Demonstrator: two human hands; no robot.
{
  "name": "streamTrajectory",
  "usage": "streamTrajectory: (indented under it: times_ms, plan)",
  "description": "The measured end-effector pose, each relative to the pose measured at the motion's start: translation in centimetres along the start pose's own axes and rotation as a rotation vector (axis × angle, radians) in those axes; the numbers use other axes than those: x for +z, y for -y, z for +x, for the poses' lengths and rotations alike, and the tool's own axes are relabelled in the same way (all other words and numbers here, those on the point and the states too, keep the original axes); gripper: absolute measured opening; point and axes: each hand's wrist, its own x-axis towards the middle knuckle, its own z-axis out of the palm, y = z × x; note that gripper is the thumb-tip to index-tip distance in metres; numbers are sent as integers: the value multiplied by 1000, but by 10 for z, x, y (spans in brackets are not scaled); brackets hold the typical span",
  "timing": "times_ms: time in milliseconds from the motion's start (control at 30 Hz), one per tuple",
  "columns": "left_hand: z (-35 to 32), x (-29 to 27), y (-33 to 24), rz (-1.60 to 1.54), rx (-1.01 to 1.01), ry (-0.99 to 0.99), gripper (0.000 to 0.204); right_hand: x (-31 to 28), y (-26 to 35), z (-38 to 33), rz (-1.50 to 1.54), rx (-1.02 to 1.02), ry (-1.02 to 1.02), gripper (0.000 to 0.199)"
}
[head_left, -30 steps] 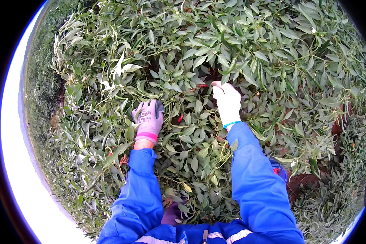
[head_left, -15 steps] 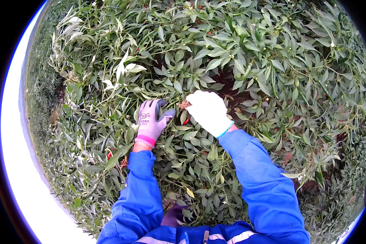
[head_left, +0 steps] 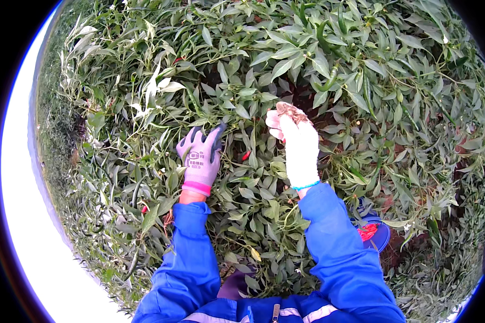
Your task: The person picks red chili peppers from plants in a field using both hands and places them into a blue bucket. The person moves between different plants to gather the peppers.
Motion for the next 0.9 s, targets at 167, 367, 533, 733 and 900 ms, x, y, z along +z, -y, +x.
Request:
streamTrajectory:
  times_ms: [167,367,533,733,900]
  plan:
    - [5,9,4,-79,-54,-45,44,-42,0,-9,-202,45,-246,33]
    - [12,0,-4,-200,-106,1,38,-73,-5,-20,118,138,-91,37]
    - [10,14,9,-289,-183,-29,33,-68,5,-12,204,179,-29,32]
    - [14,24,21,-442,-189,-97,30,-61,5,71,255,146,174,25]
    - [11,18,20,-421,-213,-61,31,-15,-26,92,-74,295,191,13]
